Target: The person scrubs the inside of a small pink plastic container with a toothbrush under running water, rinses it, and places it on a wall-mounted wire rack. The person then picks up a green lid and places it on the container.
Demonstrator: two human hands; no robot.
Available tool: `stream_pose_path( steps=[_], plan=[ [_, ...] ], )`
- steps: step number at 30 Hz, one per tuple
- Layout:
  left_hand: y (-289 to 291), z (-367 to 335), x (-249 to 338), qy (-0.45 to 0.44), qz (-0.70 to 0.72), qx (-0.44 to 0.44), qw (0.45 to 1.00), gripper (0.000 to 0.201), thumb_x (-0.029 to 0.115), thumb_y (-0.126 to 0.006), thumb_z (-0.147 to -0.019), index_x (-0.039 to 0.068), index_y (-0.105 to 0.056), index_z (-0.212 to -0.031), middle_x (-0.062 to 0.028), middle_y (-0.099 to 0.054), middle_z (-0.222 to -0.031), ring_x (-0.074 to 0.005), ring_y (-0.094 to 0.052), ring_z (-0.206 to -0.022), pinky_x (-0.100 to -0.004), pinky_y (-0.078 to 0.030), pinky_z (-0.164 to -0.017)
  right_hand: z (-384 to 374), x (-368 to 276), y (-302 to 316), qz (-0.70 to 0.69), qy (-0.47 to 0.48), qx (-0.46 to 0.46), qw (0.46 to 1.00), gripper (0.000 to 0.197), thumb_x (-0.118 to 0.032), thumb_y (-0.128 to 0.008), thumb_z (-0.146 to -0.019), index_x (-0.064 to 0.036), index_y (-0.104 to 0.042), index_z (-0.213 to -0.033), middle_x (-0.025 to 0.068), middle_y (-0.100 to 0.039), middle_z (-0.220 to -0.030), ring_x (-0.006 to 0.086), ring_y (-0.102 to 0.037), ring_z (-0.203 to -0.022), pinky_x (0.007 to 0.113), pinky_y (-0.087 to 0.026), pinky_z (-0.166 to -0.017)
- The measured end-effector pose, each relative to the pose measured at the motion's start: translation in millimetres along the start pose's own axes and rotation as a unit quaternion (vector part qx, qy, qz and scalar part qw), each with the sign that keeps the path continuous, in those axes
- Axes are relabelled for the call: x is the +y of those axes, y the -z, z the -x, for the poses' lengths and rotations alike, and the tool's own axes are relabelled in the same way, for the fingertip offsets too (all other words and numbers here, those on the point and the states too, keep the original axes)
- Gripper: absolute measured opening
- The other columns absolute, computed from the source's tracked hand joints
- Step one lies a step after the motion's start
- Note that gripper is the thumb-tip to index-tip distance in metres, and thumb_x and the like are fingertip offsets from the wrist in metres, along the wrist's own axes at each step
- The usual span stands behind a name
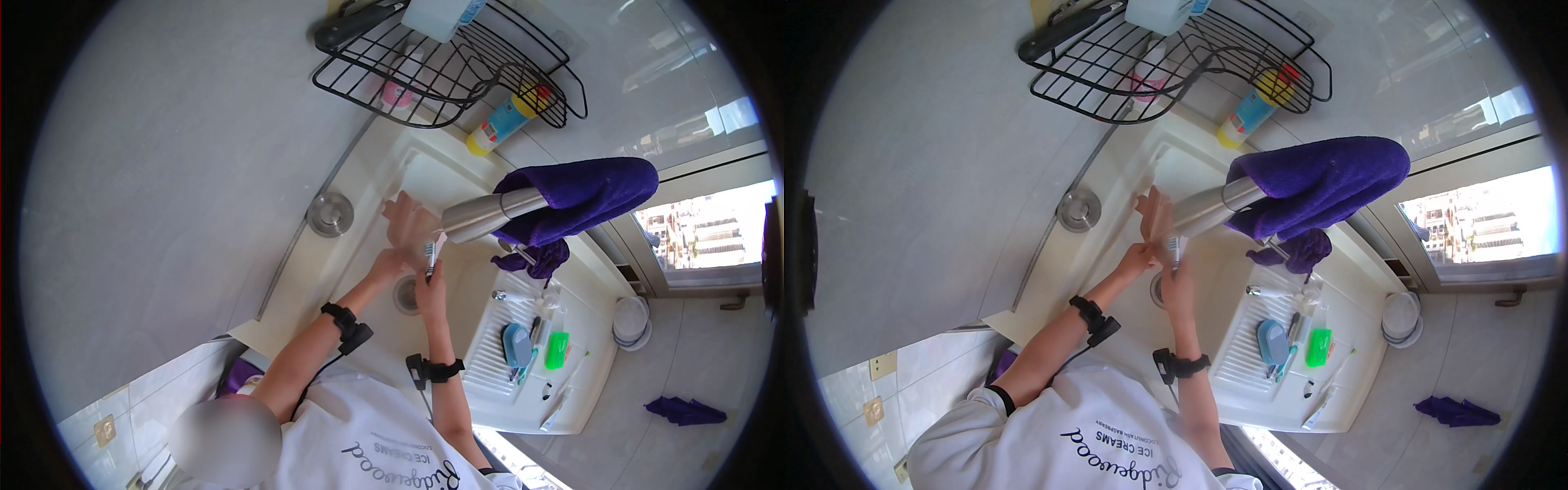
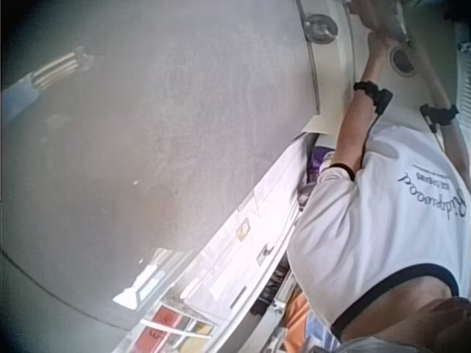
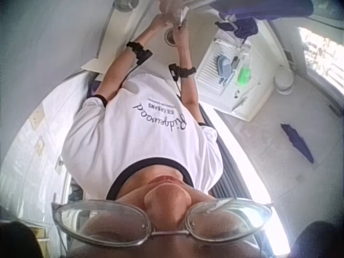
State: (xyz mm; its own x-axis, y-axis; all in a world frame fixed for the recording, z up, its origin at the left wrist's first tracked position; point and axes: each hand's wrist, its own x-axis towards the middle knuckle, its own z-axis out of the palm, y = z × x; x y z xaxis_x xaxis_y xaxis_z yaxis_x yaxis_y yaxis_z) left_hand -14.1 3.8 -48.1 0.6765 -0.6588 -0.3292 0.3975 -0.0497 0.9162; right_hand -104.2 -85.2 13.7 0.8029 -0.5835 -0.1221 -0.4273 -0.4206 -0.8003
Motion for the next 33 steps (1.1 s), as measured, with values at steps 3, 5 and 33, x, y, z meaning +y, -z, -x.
stream_pose_path(
  steps=[3,5,33],
  plan=[
    [5,-2,3,0.041,-0.028,-0.023,0.998,0.028,0.028,-0.057,-0.083,0.002,-0.061,-0.092,-0.0038,-0.062,-0.082,-0.0097,-0.056,-0.070,-0.0225,-0.045,-0.061,-2,0,0,-0.018,-0.035,-0.007,0.999,0.033,-0.022,-0.046,-0.087,-0.0013,-0.042,-0.112,0.0244,-0.055,-0.086,0.0387,-0.055,-0.079,0.042,-0.044,-0.067],
    [9,-4,9,0.076,-0.052,-0.045,0.995,0.025,0.024,-0.062,-0.078,0.002,-0.062,-0.091,-0.0040,-0.062,-0.081,-0.0093,-0.056,-0.068,-0.0217,-0.045,-0.059,-5,6,0,-0.044,-0.071,-0.006,0.997,0.036,-0.024,-0.045,-0.088,-0.0013,-0.042,-0.115,0.0264,-0.057,-0.096,0.0413,-0.057,-0.090,0.044,-0.044,-0.073],
    [19,4,47,-0.025,0.062,0.008,0.998,0.016,0.009,-0.065,-0.075,0.001,-0.063,-0.089,-0.0062,-0.064,-0.083,-0.0116,-0.060,-0.074,-0.0241,-0.049,-0.064,-12,51,2,-0.226,-0.155,0.021,0.962,0.007,-0.010,-0.047,-0.085,-0.0085,-0.043,-0.091,-0.0020,-0.043,-0.060,0.0054,-0.040,-0.045,0.021,-0.032,-0.036]
  ],
)
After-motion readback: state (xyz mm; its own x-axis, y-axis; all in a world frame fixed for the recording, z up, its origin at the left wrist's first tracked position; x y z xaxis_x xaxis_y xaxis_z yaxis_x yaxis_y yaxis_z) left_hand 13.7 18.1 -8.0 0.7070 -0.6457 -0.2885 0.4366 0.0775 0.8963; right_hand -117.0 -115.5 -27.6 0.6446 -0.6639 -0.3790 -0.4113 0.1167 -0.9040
